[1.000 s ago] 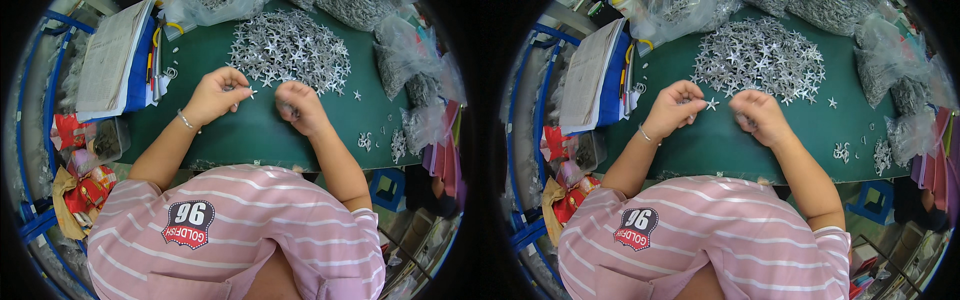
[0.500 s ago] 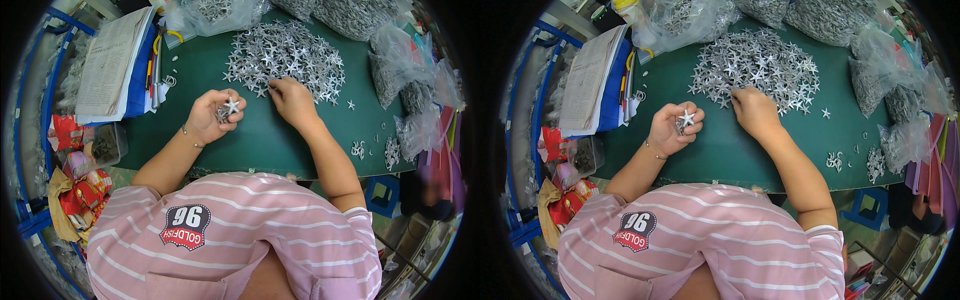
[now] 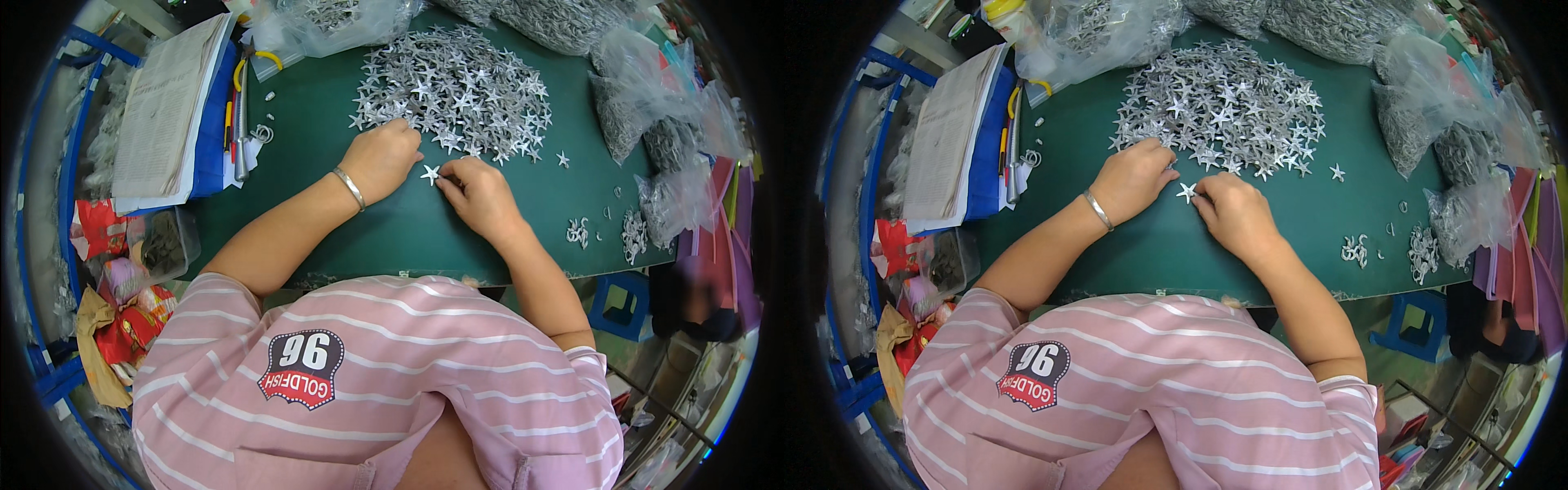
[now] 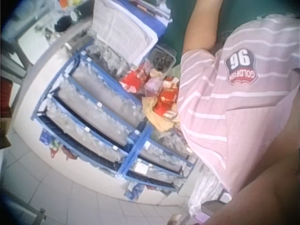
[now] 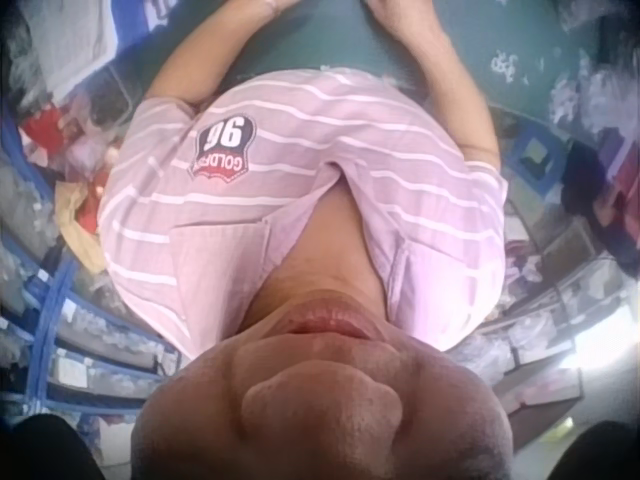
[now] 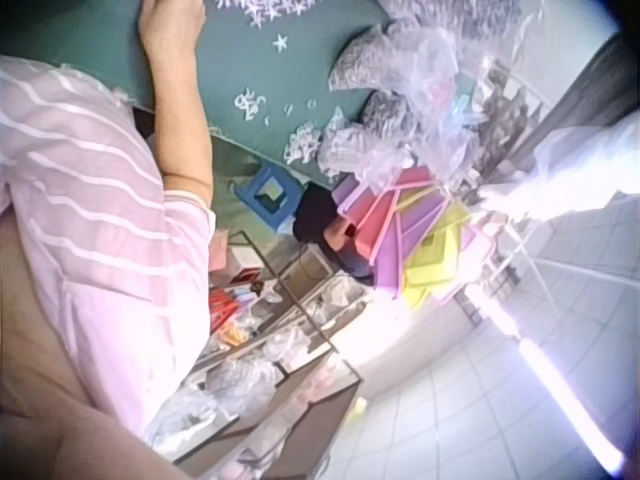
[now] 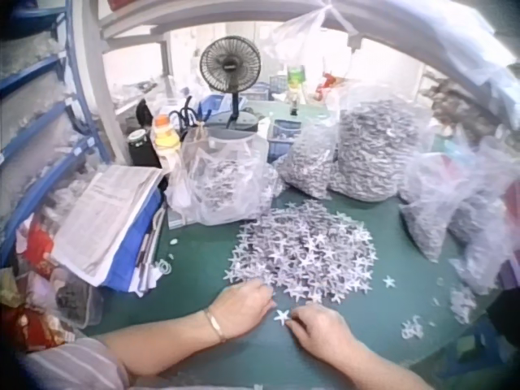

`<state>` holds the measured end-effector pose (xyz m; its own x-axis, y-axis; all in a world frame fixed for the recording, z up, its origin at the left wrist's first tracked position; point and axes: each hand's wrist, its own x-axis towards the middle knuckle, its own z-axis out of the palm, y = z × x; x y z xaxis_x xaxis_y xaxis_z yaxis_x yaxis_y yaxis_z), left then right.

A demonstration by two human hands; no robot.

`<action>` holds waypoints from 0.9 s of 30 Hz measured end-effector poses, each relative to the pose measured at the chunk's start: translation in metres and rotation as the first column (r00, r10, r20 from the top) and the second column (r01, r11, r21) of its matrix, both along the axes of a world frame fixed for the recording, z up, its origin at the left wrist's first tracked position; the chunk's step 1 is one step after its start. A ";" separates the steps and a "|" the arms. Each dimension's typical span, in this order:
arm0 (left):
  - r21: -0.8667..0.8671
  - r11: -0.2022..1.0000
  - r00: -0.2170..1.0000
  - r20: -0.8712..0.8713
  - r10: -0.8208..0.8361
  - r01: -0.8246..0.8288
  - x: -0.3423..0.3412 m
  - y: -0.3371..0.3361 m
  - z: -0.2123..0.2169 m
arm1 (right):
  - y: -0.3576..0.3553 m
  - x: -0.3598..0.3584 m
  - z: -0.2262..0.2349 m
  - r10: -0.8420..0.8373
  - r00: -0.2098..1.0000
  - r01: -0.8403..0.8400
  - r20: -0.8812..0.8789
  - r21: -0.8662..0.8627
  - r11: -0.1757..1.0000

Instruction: The person sorts through a pile of silver star-shaped items by hand, picking them up from a pile and placing them individually onto the workbench.

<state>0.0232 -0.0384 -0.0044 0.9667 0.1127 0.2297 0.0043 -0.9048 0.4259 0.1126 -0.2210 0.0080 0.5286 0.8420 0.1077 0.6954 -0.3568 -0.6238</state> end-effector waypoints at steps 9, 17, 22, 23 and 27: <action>-0.547 0.833 0.955 -0.282 -0.093 -0.081 -0.026 0.004 0.019 | -0.019 0.027 0.007 0.254 0.071 0.468 -0.965 0.257 0.845; -0.472 0.881 0.997 -0.074 0.000 -0.035 -0.035 -0.002 0.023 | 0.033 0.029 -0.006 -0.191 0.964 0.170 0.188 0.119 0.978; -0.259 0.966 1.000 -0.027 -0.015 0.008 -0.035 -0.015 0.005 | 0.033 0.019 -0.012 -0.192 0.934 0.167 0.302 0.109 0.980; -0.240 0.971 1.000 0.002 -0.011 0.011 -0.035 -0.017 0.004 | 0.030 0.020 -0.014 -0.198 0.933 0.150 0.302 0.176 0.973; -0.700 0.709 0.990 -0.137 -0.015 -0.086 -0.032 -0.010 0.007 | 0.007 0.021 -0.006 -0.071 0.780 0.298 -0.621 0.269 0.916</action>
